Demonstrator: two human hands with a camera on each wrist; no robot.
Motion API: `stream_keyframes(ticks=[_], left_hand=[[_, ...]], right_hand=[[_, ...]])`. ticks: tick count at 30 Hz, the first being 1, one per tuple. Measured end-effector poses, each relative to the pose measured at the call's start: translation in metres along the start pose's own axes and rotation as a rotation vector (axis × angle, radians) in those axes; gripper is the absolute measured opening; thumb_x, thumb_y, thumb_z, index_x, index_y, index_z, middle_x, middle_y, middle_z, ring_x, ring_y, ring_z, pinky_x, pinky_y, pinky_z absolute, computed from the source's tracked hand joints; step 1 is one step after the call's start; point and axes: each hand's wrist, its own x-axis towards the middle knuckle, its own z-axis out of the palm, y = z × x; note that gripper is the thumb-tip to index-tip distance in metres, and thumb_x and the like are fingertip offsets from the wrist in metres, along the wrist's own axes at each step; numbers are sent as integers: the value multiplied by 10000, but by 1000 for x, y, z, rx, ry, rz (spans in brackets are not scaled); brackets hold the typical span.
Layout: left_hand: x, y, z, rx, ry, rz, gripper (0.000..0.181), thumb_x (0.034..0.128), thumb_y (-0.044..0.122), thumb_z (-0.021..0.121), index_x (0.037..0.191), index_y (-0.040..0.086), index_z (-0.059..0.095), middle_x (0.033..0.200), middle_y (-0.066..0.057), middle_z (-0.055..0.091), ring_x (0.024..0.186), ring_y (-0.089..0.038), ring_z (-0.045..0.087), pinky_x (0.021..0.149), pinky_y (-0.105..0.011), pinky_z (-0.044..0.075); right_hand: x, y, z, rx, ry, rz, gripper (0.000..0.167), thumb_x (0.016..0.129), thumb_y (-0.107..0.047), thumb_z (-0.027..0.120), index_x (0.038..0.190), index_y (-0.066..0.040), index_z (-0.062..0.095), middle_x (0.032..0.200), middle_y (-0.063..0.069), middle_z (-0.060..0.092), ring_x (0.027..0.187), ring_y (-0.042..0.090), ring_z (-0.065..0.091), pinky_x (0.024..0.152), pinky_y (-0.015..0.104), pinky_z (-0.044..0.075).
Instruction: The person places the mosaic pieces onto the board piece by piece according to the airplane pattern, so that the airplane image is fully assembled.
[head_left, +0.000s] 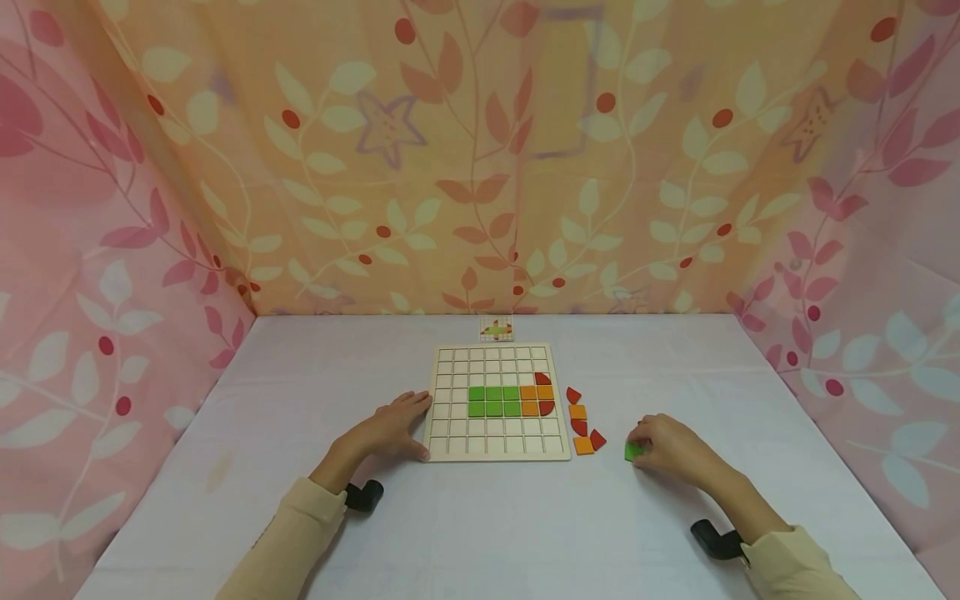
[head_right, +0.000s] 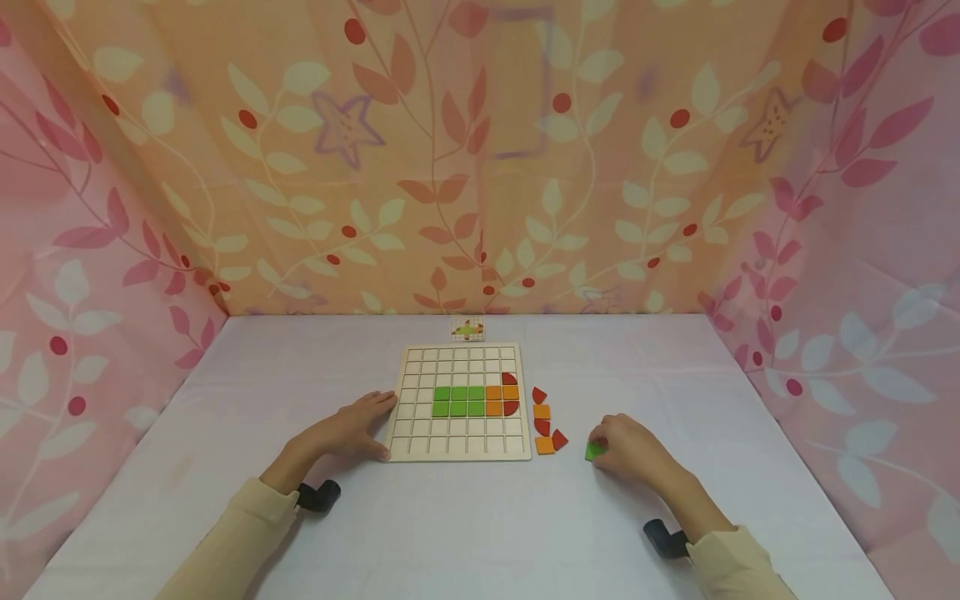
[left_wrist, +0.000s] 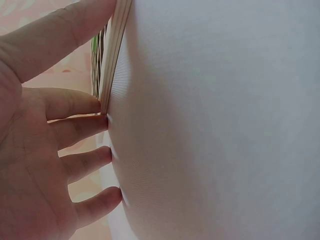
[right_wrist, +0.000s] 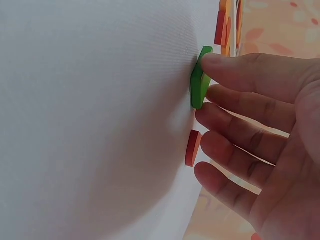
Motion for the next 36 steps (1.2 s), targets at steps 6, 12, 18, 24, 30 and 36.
stream_keyframes(ticks=[6,12,18,24,30,36], left_hand=[[0,0,-1,-1,3,-2,959,750,299,835,1515,36,321,1610,-126,268,1502,-371,174,1154,-629,207],[1,1,-3,-7,3,-2,956,756,297,830,1518,37,313,1613,-126,258,1505,-371,165,1156,-635,196],[2,4,-5,-11,-6,15,954,762,299,825,1516,26,309,1612,-136,256,1503,-376,166,1158,-625,201],[3,4,-3,-19,-8,-7,959,754,297,830,1517,34,313,1613,-125,259,1507,-365,161,1169,-617,188],[2,4,-1,-35,0,-6,958,748,285,836,1514,35,320,1610,-127,264,1506,-369,164,1168,-624,181],[-1,3,0,-40,3,-17,956,746,287,837,1512,35,325,1610,-122,266,1507,-367,160,1167,-629,177]], right_hand=[[1,2,0,-3,24,-10,168,725,-62,797,887,-41,758,853,-1,651,811,161,582,733,363,529],[2,1,-1,-19,32,-9,162,729,-58,795,887,-45,765,853,0,650,839,201,598,765,406,535],[-3,1,0,-20,46,-2,159,729,-43,779,887,-31,770,859,7,655,865,225,612,777,410,537],[-5,1,2,-1,50,8,168,731,-46,783,897,-26,769,899,36,669,876,236,609,773,411,541],[-4,2,4,-14,49,5,164,719,-43,795,881,-30,773,844,-7,652,823,173,576,729,359,531],[0,1,5,-3,40,5,163,710,-29,800,871,-28,777,837,-6,663,845,201,605,769,410,546]])
